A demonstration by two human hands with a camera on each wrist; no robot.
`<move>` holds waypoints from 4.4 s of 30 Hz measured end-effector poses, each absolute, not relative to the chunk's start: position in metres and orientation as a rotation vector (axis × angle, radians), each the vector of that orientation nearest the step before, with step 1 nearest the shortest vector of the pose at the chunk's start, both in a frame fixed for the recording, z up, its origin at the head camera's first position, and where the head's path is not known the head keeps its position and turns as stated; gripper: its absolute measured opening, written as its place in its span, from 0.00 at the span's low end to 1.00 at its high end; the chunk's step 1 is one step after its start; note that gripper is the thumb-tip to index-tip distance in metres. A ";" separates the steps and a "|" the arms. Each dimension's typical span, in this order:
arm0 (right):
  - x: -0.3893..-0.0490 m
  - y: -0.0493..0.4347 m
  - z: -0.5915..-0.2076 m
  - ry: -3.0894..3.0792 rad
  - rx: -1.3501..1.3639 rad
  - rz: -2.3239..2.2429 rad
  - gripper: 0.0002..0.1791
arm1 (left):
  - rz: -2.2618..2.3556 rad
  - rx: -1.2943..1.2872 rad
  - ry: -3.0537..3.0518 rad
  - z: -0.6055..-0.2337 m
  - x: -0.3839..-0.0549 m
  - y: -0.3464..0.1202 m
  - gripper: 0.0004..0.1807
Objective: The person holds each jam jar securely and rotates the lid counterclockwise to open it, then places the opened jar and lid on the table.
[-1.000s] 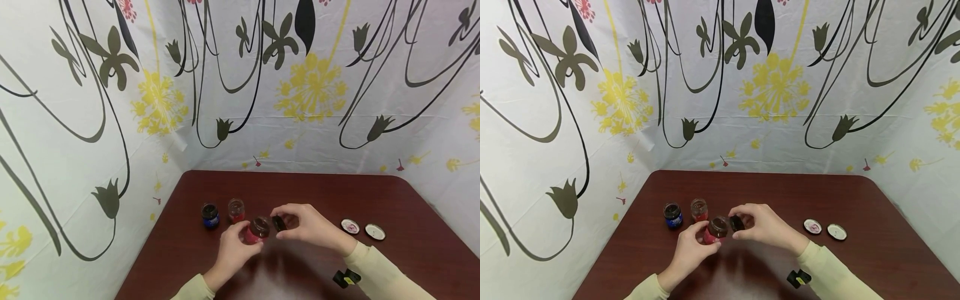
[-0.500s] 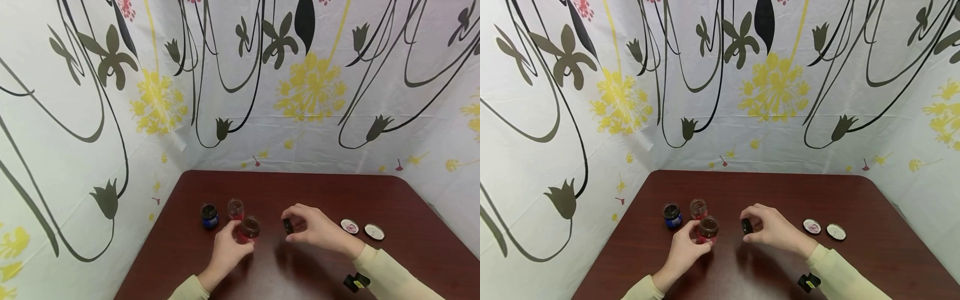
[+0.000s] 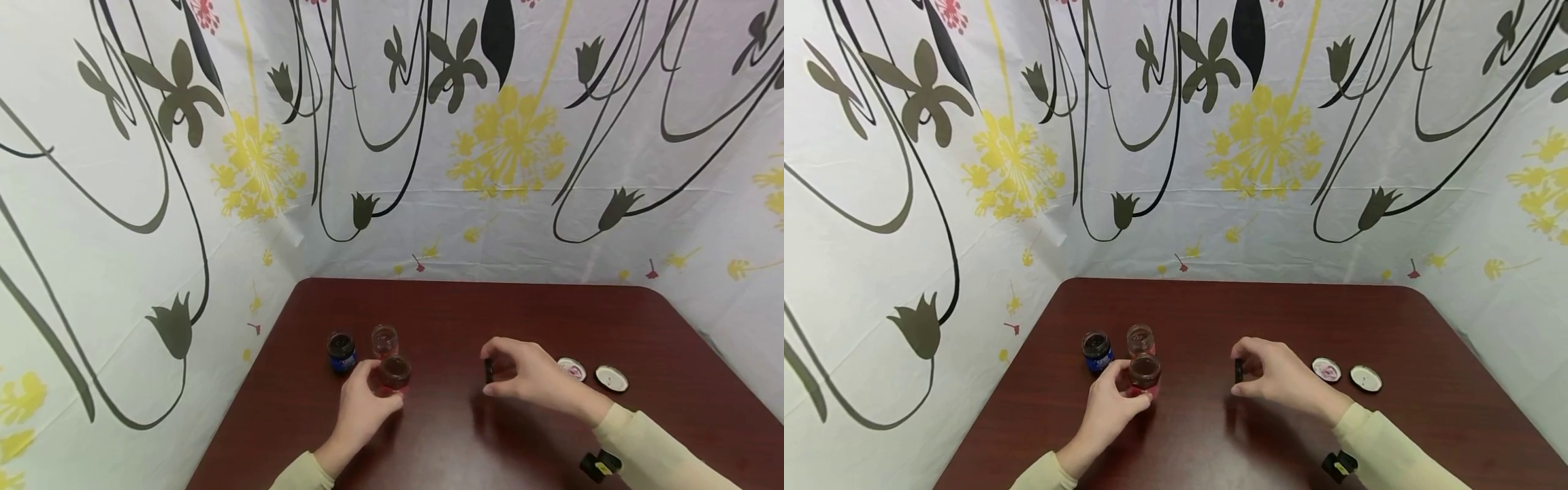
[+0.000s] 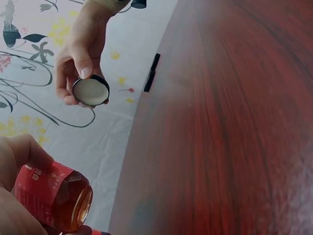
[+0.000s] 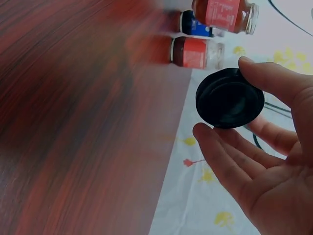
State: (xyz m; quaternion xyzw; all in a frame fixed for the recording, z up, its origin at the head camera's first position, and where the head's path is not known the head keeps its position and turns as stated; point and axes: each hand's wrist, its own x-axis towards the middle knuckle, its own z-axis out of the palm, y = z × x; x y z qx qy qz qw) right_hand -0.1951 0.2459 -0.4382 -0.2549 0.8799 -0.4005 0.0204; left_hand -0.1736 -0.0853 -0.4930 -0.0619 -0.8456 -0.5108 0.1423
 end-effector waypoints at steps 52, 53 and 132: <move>-0.199 0.350 -0.450 3.249 -0.208 -0.623 0.24 | -1.401 -0.148 -2.447 -0.513 -0.187 -0.111 0.27; -0.200 0.352 -0.451 3.247 -0.203 -0.617 0.24 | -1.408 -0.151 -2.443 -0.513 -0.187 -0.111 0.27; -0.242 0.446 -0.490 3.121 0.036 -0.508 0.47 | -1.584 -0.116 -2.472 -0.526 -0.194 -0.124 0.30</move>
